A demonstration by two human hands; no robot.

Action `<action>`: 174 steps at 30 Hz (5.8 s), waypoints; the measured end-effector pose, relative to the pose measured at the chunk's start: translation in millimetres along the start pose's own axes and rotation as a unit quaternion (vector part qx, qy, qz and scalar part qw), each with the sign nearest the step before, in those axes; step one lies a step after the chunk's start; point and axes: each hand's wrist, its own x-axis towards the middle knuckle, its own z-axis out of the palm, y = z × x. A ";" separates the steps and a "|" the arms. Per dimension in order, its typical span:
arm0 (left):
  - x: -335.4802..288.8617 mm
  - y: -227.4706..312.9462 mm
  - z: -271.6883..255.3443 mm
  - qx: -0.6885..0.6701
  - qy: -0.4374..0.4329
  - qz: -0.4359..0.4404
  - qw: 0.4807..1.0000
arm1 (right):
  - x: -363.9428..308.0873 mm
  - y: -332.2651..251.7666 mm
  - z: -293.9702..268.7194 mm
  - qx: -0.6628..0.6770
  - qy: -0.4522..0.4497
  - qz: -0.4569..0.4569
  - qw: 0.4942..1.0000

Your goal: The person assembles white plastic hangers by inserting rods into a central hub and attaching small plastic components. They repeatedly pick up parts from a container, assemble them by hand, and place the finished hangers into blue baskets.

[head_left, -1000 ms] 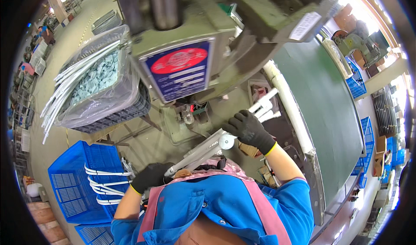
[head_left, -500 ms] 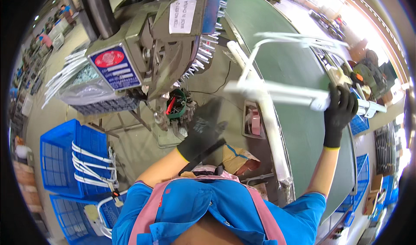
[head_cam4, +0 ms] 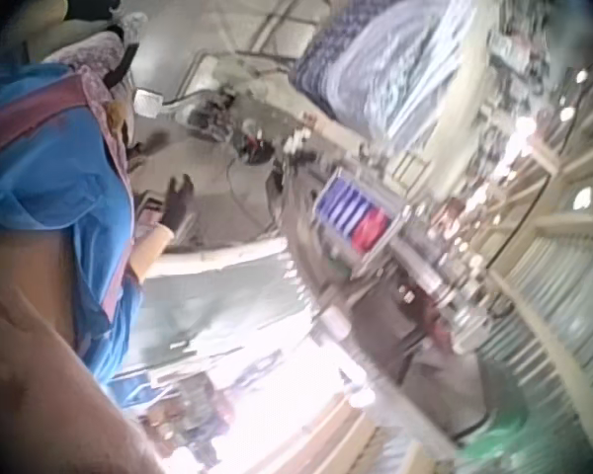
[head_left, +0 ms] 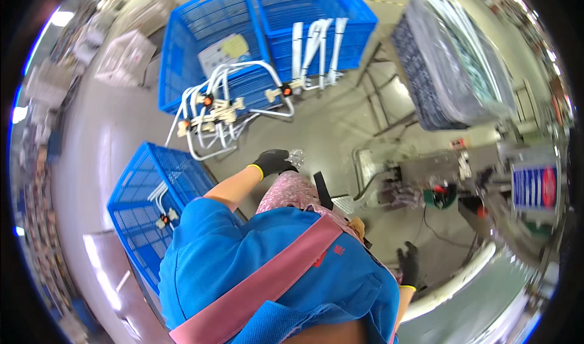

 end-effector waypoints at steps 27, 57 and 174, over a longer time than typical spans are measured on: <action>320.4 -244.4 -76.6 -0.784 0.223 -0.219 0.536 | 250.8 -407.0 30.6 0.034 -0.125 -0.014 0.991; 67.7 -9.0 -282.7 -0.494 0.423 -0.457 0.607 | 838.0 -478.2 196.3 0.024 0.021 -0.007 0.999; 282.8 488.1 -124.2 -0.229 -0.578 0.425 0.657 | 67.7 -240.3 -129.5 -0.100 0.183 0.169 0.963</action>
